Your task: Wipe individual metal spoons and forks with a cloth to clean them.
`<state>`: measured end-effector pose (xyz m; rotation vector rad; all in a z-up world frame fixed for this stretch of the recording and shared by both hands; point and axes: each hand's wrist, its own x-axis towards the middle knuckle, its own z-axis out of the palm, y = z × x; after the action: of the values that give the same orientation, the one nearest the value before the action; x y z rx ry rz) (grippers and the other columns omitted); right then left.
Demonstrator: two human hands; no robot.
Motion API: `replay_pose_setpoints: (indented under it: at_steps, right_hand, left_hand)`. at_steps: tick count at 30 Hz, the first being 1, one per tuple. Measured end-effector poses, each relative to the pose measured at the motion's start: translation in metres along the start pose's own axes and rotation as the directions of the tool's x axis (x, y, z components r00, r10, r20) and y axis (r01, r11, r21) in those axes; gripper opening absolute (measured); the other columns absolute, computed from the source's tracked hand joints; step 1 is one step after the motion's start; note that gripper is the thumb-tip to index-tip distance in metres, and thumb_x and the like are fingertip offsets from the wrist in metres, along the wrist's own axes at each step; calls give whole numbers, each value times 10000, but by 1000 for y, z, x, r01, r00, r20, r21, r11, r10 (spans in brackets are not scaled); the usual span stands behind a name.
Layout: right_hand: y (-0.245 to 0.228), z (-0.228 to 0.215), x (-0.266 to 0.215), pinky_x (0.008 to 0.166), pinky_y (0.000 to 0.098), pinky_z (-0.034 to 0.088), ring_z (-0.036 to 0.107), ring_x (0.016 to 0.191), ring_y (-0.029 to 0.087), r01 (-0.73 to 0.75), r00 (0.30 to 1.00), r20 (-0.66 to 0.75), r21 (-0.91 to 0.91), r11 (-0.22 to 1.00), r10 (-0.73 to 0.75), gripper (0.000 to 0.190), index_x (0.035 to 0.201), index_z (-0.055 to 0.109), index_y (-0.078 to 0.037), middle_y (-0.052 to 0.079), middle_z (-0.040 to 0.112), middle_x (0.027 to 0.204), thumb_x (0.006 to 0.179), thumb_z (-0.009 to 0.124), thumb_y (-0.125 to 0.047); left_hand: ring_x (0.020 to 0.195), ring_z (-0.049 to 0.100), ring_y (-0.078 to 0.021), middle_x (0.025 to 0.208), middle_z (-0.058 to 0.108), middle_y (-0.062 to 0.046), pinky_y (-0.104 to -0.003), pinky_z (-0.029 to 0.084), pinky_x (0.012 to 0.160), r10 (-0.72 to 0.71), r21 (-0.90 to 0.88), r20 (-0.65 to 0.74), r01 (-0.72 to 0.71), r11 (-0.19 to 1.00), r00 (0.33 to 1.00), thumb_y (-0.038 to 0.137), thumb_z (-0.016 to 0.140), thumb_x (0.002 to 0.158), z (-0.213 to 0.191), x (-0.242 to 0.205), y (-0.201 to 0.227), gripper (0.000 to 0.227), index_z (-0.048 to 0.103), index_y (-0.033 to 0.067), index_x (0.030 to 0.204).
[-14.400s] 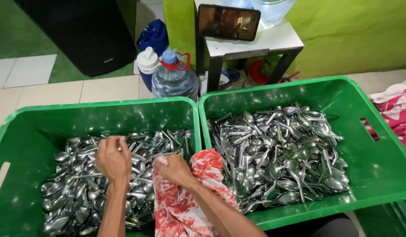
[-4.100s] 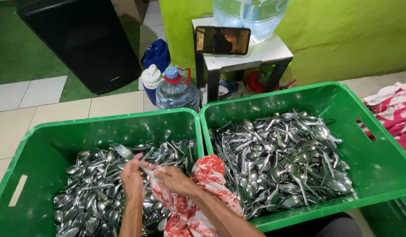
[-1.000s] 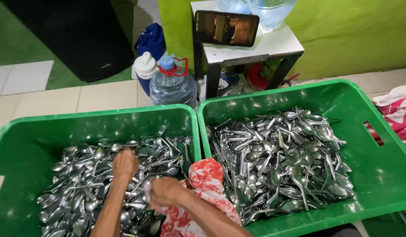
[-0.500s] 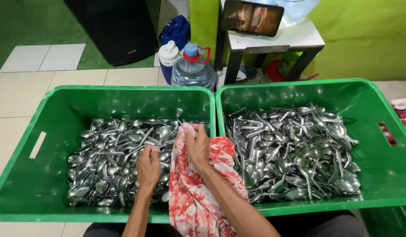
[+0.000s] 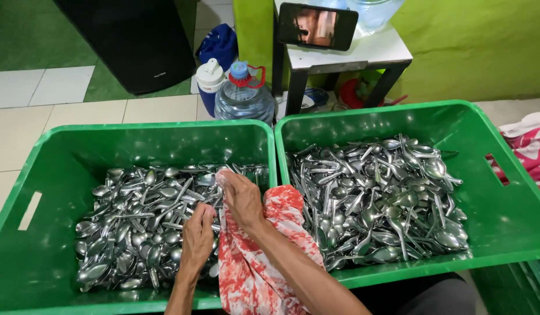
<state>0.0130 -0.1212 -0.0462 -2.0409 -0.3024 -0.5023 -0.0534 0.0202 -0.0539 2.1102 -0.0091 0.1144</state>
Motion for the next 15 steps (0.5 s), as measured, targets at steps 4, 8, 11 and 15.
replay_pose_setpoints:
  at_steps: [4,8,11,15]
  right_hand:
    - [-30,-15,0,528,232,652,727,792,229,254,967,9,-125,959,-255,294,1269,636,-62,147,723,1015,1061,460,49]
    - [-28,-10,-4,982,387,593,696,1106,332,316,949,47,-185,931,-312,262,1254,641,-3,185,705,1194,994,621,-32]
    - [-13,-2,-4,754,319,638,718,934,272,192,981,43,-34,981,-190,242,1225,675,-67,199,703,1210,1008,582,-16]
    - [-20,-21,4,788,309,628,749,950,196,-246,969,96,274,930,228,271,1187,738,-80,108,779,1109,1014,567,-200]
  left_hand:
    - [626,441,-155,725,518,-25,-325,329,584,-13,-26,-34,13,1000,999,266,383,1074,0,2,7,300,567,121,887]
    - [673,441,-156,758,503,-28,-327,346,609,-58,-30,-39,57,998,998,280,370,1090,-3,-1,2,306,519,124,873]
    - [605,433,-137,727,520,-12,-307,329,539,12,-16,-8,-12,1000,1000,290,361,1087,-3,0,-16,310,549,141,891]
    - [621,484,-148,741,557,-20,-298,372,544,-51,-10,77,52,999,996,338,394,1065,-3,0,-14,303,564,151,897]
